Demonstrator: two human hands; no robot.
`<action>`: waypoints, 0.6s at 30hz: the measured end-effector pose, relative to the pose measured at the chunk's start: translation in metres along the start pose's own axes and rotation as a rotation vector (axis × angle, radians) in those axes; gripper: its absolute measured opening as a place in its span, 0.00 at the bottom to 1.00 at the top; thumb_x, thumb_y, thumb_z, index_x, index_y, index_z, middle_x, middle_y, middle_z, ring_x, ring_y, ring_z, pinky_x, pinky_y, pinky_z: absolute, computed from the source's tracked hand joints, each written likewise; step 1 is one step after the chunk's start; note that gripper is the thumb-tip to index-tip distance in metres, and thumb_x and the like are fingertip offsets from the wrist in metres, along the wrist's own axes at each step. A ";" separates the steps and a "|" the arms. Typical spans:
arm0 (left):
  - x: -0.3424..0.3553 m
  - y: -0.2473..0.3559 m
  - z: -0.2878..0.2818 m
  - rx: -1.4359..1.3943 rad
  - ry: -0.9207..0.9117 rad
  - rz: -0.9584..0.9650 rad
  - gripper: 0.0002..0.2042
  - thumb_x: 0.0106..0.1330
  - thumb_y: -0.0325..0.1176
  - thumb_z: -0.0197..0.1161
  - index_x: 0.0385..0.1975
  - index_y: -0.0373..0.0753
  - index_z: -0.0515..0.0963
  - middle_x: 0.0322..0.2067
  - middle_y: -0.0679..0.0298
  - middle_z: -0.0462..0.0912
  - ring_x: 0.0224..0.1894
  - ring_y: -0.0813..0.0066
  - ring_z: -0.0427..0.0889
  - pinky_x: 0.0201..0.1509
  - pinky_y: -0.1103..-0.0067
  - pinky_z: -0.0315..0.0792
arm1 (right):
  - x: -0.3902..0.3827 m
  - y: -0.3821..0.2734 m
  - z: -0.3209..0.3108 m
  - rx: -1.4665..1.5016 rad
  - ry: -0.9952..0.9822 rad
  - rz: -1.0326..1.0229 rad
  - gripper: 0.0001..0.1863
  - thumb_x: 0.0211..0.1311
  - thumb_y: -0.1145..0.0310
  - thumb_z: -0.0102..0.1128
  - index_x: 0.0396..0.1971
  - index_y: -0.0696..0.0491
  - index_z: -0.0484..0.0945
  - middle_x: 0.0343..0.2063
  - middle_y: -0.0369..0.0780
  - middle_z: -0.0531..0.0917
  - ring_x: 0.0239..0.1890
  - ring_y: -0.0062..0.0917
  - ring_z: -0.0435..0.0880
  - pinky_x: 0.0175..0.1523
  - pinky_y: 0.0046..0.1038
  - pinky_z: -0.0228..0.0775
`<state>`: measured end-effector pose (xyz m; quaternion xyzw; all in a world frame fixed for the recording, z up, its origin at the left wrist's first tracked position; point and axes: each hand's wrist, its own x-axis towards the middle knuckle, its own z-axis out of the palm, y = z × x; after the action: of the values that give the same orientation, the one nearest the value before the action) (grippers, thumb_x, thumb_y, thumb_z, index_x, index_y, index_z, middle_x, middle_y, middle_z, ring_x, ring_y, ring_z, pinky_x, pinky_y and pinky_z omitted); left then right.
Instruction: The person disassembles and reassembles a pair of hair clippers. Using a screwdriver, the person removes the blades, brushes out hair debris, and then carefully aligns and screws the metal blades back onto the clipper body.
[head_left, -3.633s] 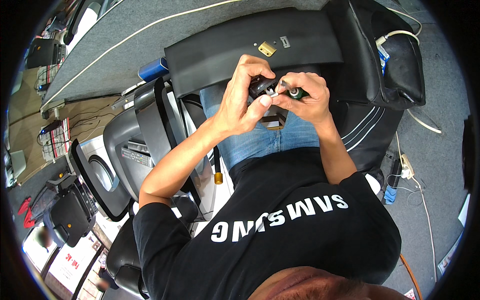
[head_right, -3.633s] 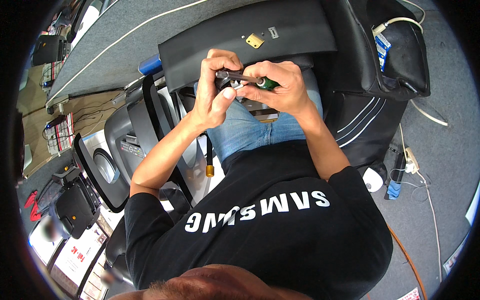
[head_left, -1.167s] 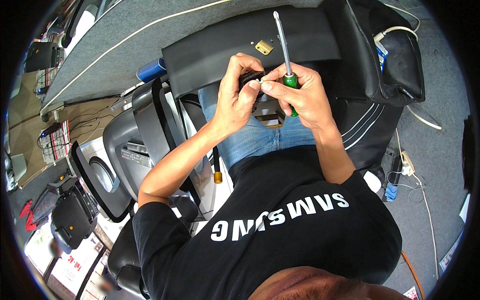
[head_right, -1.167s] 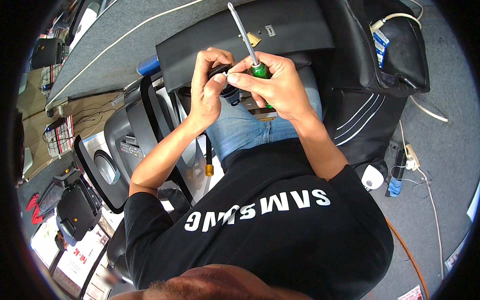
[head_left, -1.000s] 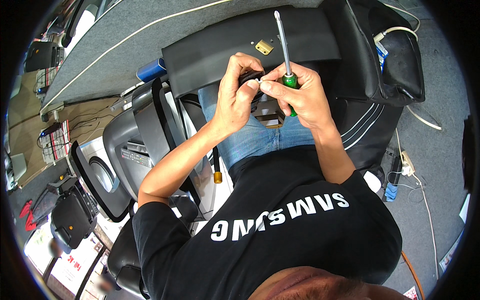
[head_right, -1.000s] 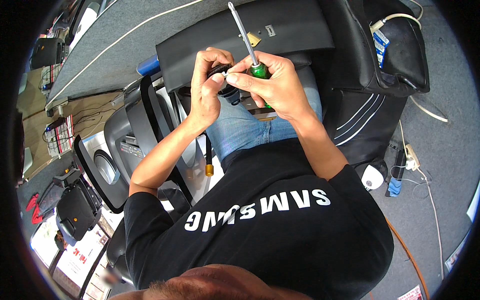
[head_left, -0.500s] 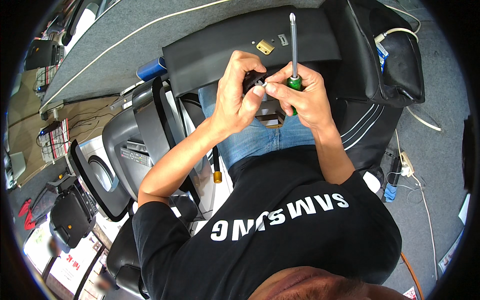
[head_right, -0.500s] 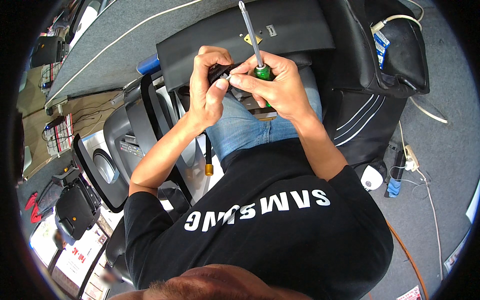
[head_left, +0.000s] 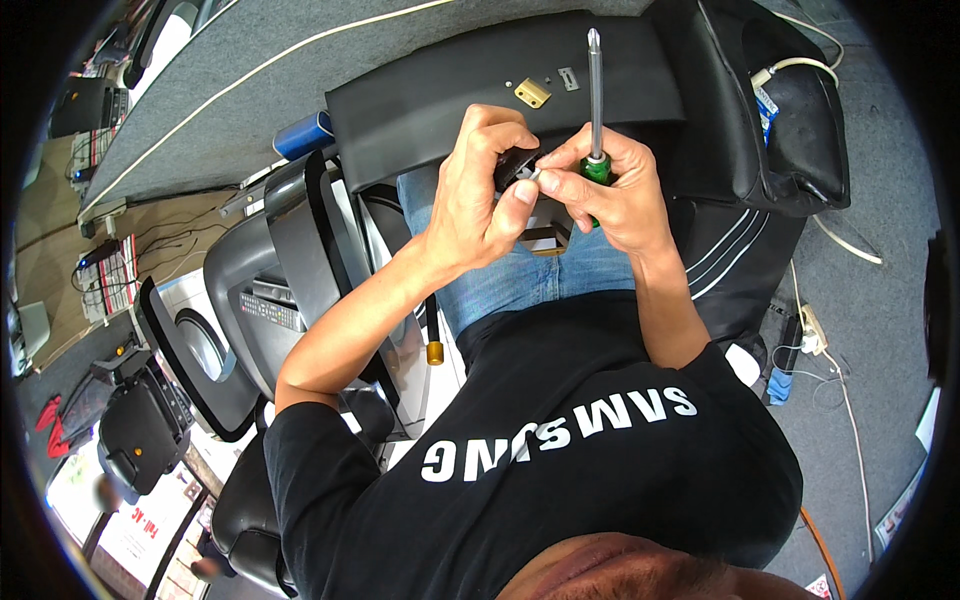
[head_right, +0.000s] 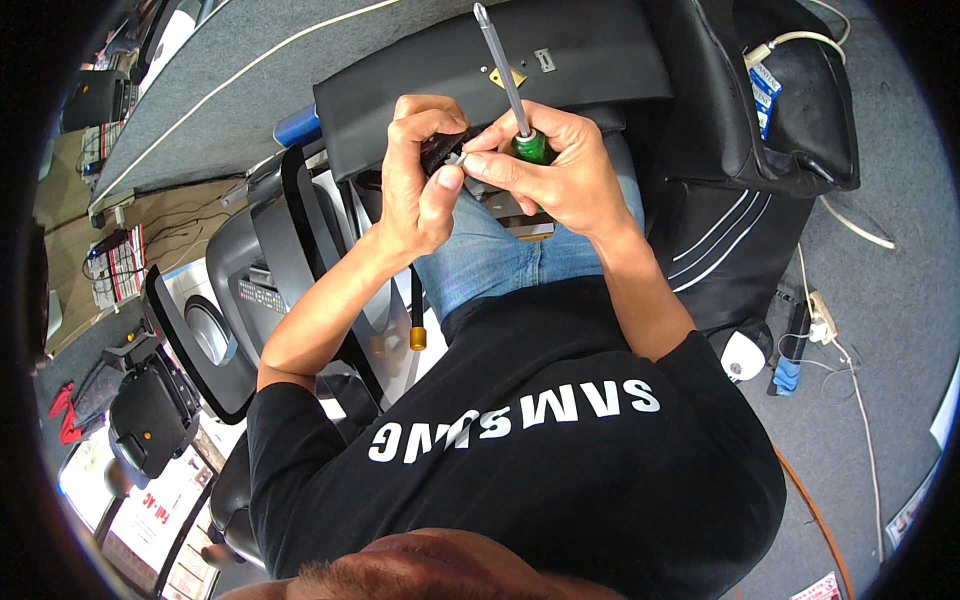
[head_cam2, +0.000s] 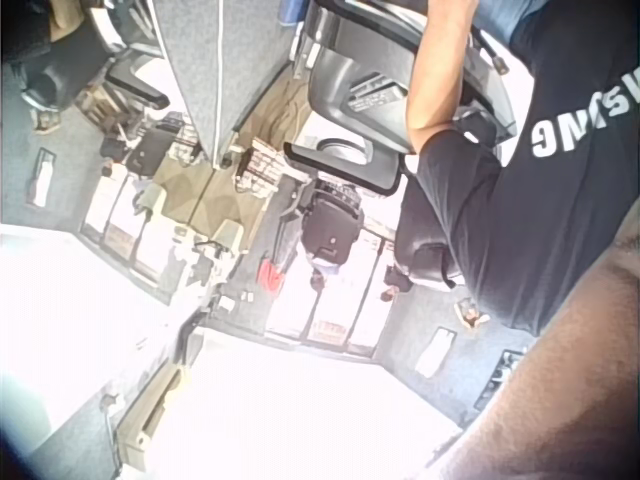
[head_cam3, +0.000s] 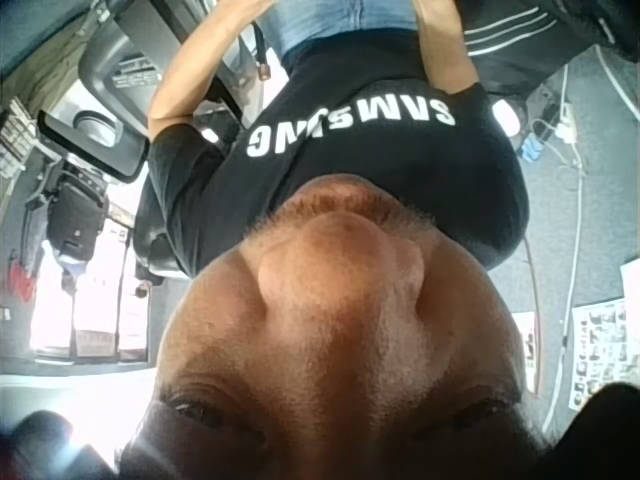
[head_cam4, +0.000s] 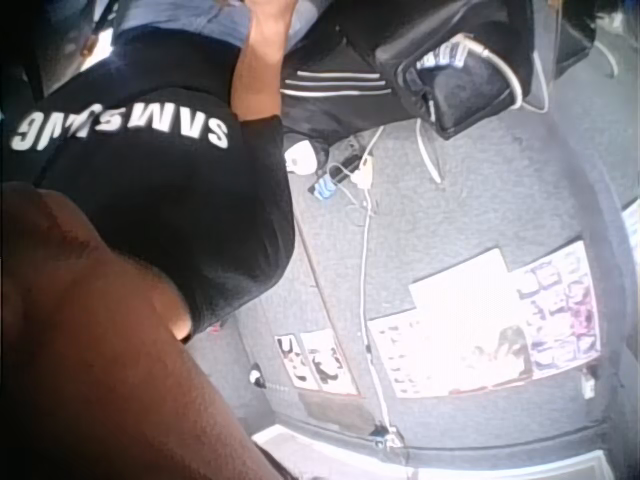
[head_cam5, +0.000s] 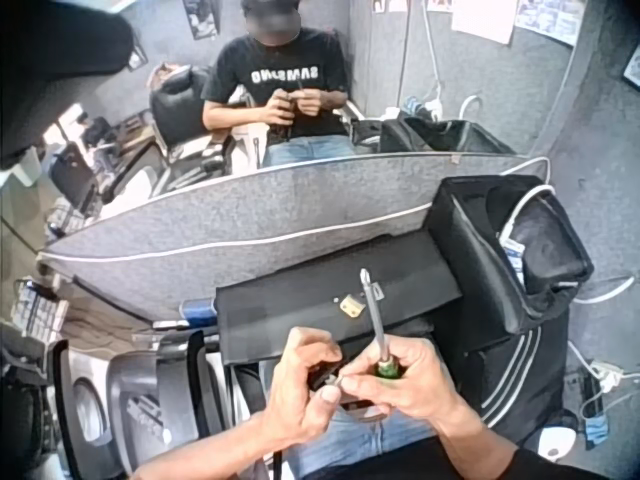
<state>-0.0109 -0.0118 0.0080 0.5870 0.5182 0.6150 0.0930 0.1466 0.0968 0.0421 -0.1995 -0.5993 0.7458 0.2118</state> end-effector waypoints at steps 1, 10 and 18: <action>0.000 0.000 0.000 0.004 0.002 0.002 0.16 0.71 0.39 0.59 0.50 0.35 0.70 0.43 0.50 0.74 0.37 0.58 0.77 0.39 0.67 0.74 | 0.000 0.000 -0.001 -0.008 -0.002 0.001 0.05 0.66 0.72 0.73 0.38 0.55 0.86 0.20 0.30 0.82 0.15 0.07 0.71 0.20 0.14 0.58; 0.001 0.001 -0.003 0.020 -0.056 -0.026 0.20 0.66 0.36 0.62 0.53 0.34 0.68 0.44 0.49 0.73 0.36 0.58 0.76 0.39 0.66 0.74 | -0.003 0.003 0.003 -0.104 0.087 -0.061 0.08 0.67 0.69 0.73 0.40 0.55 0.85 0.23 0.29 0.84 0.16 0.05 0.71 0.20 0.12 0.58; 0.000 0.006 -0.003 0.056 -0.092 -0.031 0.24 0.63 0.35 0.61 0.56 0.32 0.65 0.47 0.48 0.71 0.40 0.64 0.72 0.43 0.69 0.71 | -0.003 0.006 0.001 -0.113 0.100 -0.092 0.08 0.66 0.69 0.73 0.41 0.55 0.85 0.27 0.31 0.87 0.18 0.06 0.74 0.20 0.12 0.62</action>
<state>-0.0104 -0.0154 0.0130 0.6087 0.5395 0.5713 0.1099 0.1481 0.0935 0.0369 -0.2205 -0.6377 0.6893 0.2640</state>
